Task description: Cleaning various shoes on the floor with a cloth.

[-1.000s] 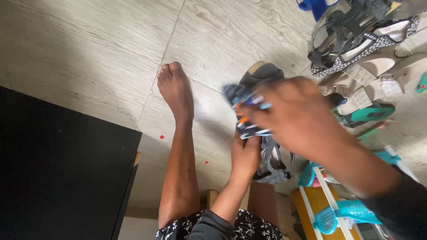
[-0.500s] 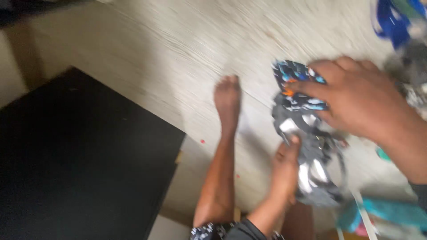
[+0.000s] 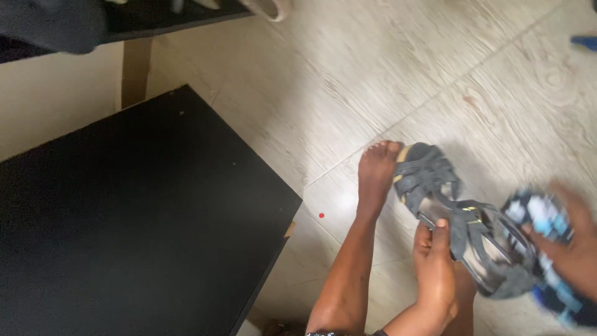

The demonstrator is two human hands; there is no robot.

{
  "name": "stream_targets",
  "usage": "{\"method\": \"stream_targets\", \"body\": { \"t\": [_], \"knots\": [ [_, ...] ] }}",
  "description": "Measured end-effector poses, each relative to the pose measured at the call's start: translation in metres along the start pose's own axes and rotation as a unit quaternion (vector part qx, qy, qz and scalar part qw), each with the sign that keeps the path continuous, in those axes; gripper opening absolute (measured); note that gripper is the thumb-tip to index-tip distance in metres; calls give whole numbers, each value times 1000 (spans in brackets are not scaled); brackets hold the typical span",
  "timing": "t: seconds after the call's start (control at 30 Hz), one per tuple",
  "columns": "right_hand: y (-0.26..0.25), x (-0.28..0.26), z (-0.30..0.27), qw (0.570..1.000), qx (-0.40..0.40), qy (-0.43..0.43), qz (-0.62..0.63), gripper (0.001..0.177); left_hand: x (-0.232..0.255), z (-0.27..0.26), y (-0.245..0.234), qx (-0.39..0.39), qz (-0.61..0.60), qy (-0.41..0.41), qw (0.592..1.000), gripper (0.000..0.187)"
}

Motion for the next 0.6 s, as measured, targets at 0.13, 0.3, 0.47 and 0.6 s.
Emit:
{"method": "stream_targets", "body": {
  "t": [0.13, 0.3, 0.47, 0.6],
  "knots": [
    [46, 44, -68, 964, -190, 184, -32, 105, 22, 3, 1, 46, -20, 36, 998, 31],
    [60, -52, -99, 955, -176, 140, 191, 116, 12, 4, -9, 41, 26, 39, 998, 19],
    [42, -77, -94, 937, -156, 138, 281, 111, 21, -2, 15, -24, -37, 52, 998, 19],
    [42, -22, -93, 936, -231, 135, 228, 86, 106, 95, 16, -43, 410, 328, 850, 24]
  ]
}}
Point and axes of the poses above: each hand's wrist, its own z-axis towards the middle knuckle, its own y-axis out of the palm, x = y × z, the point moved 5 cm from there along z, towards the middle knuckle, and after that the axes turned 3 degrees about -y, right-handed, at the moved point
